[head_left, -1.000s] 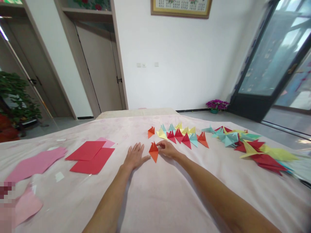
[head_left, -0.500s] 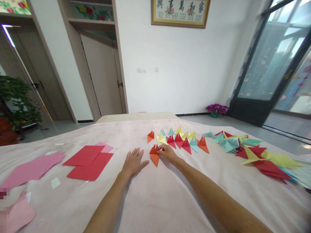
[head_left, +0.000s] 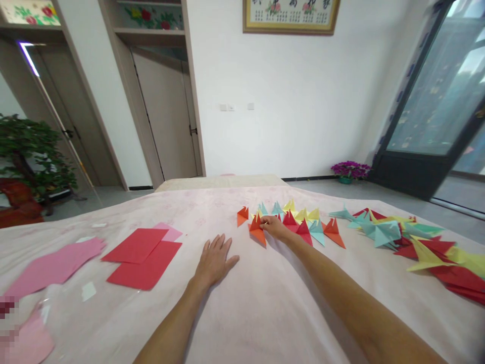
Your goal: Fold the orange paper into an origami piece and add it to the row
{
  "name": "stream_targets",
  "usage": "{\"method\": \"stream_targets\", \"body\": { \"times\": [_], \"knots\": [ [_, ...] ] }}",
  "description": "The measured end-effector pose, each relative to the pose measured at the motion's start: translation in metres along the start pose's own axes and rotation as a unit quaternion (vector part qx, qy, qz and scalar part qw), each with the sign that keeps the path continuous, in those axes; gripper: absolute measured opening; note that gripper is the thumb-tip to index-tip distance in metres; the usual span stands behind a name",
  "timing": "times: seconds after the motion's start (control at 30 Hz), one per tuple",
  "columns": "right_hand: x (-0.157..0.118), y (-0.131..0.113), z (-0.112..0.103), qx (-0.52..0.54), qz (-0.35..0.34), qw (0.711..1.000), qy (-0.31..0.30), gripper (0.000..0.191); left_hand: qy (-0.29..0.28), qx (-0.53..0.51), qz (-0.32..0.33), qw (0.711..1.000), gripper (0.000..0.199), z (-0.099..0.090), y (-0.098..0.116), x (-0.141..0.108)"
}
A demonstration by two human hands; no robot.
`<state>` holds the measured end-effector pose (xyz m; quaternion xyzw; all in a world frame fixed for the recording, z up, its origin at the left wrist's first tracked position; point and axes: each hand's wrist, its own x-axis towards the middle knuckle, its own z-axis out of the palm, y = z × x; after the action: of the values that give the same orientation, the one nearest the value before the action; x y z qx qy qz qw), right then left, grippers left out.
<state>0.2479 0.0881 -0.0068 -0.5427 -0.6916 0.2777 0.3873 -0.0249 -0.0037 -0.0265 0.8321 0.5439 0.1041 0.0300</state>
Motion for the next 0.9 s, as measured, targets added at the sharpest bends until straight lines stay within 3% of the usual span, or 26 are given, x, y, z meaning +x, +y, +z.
{"method": "stream_targets", "body": {
  "times": [0.2, 0.4, 0.57, 0.7, 0.9],
  "knots": [
    [0.002, 0.003, 0.007, -0.033, -0.011, 0.999, 0.005, 0.023, -0.001, 0.000, -0.007, 1.000, 0.068, -0.003, 0.002, 0.000],
    [-0.012, 0.007, 0.017, -0.081, 0.010, 0.989, 0.122, 0.035, -0.001, -0.007, -0.006, 1.000, 0.068, -0.001, 0.001, 0.000],
    [-0.017, 0.001, 0.018, -0.110, 0.013, 0.979, 0.169, 0.041, -0.001, -0.005, -0.010, 1.000, 0.068, -0.001, 0.001, 0.000],
    [0.007, -0.027, 0.002, -0.142, -0.020, 0.975, 0.171, 0.040, 0.004, -0.007, -0.010, 1.000, 0.066, -0.001, 0.002, 0.000],
    [0.057, -0.063, -0.013, -0.230, -0.065, 0.965, 0.105, 0.040, 0.021, -0.010, -0.009, 1.000, 0.060, 0.000, 0.001, 0.002]
  ]
}}
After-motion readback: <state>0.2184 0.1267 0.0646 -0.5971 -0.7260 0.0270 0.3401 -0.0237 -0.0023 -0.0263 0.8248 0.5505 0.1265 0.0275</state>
